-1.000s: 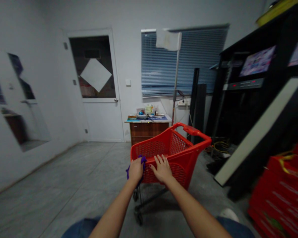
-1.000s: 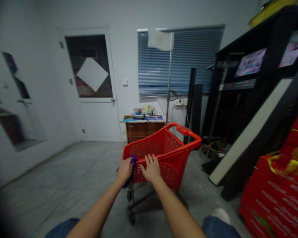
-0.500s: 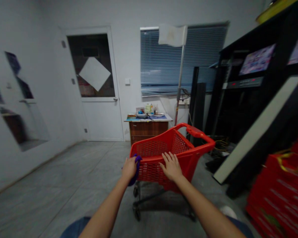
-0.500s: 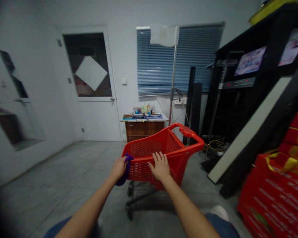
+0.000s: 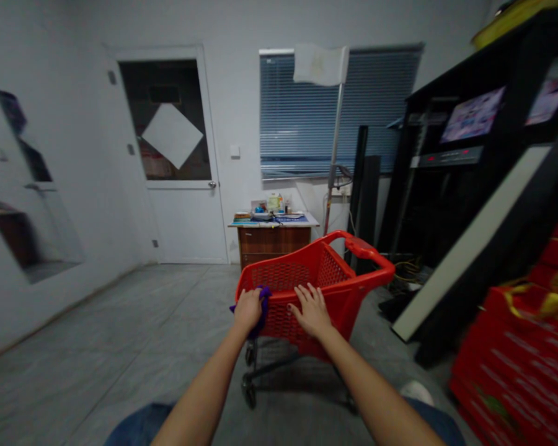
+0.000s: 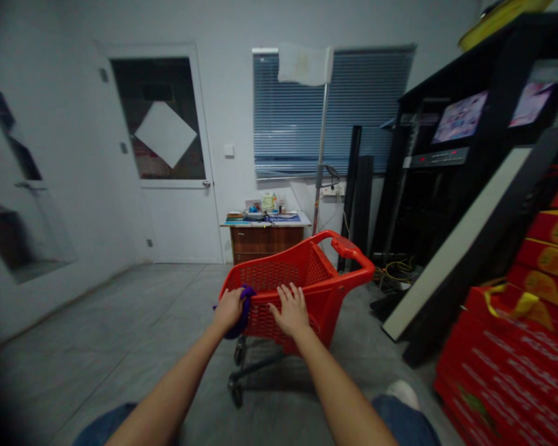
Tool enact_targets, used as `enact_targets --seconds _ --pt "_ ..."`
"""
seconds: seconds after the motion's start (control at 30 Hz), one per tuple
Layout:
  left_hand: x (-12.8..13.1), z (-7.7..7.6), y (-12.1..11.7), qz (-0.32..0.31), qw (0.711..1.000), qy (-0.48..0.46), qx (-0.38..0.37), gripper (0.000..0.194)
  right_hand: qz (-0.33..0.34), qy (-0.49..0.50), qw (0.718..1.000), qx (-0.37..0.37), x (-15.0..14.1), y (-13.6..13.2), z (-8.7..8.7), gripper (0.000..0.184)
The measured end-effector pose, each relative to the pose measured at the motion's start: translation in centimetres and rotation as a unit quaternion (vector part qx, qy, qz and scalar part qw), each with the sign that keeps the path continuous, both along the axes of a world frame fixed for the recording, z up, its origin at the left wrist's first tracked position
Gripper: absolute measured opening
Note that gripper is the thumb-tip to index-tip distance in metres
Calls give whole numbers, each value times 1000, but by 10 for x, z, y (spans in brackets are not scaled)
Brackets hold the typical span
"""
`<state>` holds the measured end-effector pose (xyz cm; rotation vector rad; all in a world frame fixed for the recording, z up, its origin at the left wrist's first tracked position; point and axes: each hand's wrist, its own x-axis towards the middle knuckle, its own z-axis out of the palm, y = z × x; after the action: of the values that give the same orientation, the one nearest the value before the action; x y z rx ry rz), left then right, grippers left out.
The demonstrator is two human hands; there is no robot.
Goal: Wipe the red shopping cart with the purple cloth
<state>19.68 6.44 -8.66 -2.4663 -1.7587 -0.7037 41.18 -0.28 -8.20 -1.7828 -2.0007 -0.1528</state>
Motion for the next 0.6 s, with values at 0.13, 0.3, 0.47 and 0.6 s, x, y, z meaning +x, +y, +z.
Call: enact_targets --seconds 0.13,0.3,0.47,0.6 --pt "5 4 2 25 999 11 -18 37 -3 6 1000 -2 -7 6 -1 69" --pt "45 2 -5 -58 998 17 7 44 3 -1 1000 -11 -13 10 -1 70" --pt "36 -8 -2 -64 997 -1 33 43 20 -34 999 -19 -5 5 9 69" --pt "6 -12 7 -30 999 4 44 44 -80 -38 995 33 9 -3 20 71"
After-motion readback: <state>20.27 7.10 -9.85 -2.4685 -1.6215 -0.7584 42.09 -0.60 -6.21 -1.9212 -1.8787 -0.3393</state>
